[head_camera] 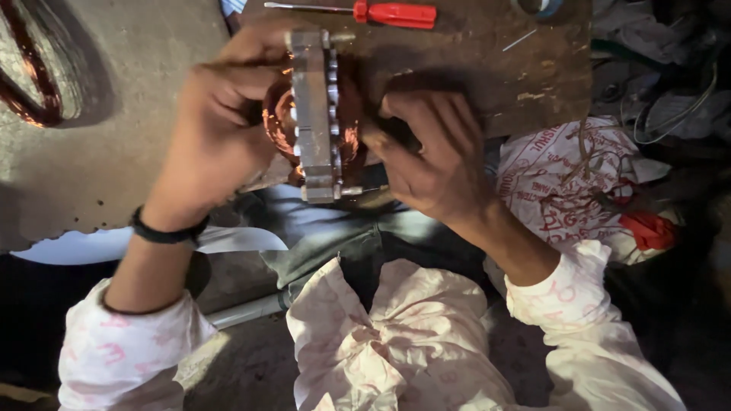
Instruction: Assembling and securing copper wire windings onto a motor stator core at a workbench.
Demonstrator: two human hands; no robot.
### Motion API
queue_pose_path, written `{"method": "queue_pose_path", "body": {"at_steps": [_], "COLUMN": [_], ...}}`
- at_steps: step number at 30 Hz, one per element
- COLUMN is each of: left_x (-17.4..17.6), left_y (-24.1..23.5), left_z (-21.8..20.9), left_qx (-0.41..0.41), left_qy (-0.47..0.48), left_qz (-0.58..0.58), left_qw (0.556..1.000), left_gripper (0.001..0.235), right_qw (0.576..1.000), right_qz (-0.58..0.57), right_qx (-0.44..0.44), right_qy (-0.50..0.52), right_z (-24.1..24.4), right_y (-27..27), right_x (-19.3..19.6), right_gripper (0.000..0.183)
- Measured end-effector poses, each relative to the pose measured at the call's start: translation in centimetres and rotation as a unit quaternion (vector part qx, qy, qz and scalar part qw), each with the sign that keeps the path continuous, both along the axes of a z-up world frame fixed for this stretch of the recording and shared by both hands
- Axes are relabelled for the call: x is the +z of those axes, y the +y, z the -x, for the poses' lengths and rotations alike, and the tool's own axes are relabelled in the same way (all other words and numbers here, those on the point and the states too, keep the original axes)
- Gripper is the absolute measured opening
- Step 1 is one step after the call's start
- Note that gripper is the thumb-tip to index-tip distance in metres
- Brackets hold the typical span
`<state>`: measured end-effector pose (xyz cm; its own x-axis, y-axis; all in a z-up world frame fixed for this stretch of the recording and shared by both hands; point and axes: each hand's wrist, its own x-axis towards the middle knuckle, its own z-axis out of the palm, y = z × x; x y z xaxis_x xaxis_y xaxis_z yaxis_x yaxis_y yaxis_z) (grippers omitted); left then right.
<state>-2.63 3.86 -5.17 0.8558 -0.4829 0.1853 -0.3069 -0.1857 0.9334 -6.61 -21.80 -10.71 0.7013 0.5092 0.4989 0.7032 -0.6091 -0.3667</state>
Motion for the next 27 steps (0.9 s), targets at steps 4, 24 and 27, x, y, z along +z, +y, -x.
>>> {"method": "queue_pose_path", "body": {"at_steps": [4, 24, 27], "left_x": [-1.2, -1.0, -2.6], "left_y": [0.1, 1.0, 1.9], "left_z": [0.6, 0.6, 1.0], "left_qx": [0.072, 0.073, 0.063], "left_qy": [0.276, -0.191, -0.194], "left_qz": [0.275, -0.160, -0.137], "left_qw": [0.918, 0.966, 0.969], "left_gripper": [0.019, 0.029, 0.025], "right_qw": [1.000, 0.993, 0.989], "right_qz": [0.005, -0.083, -0.110], "right_qx": [-0.007, 0.072, 0.059], "right_qy": [-0.019, 0.051, 0.080], "right_z": [-0.2, -3.3, -2.6], "right_y": [0.2, 1.1, 1.2], "right_x": [0.0, 4.8, 4.0], "right_gripper": [0.048, 0.022, 0.018]}}
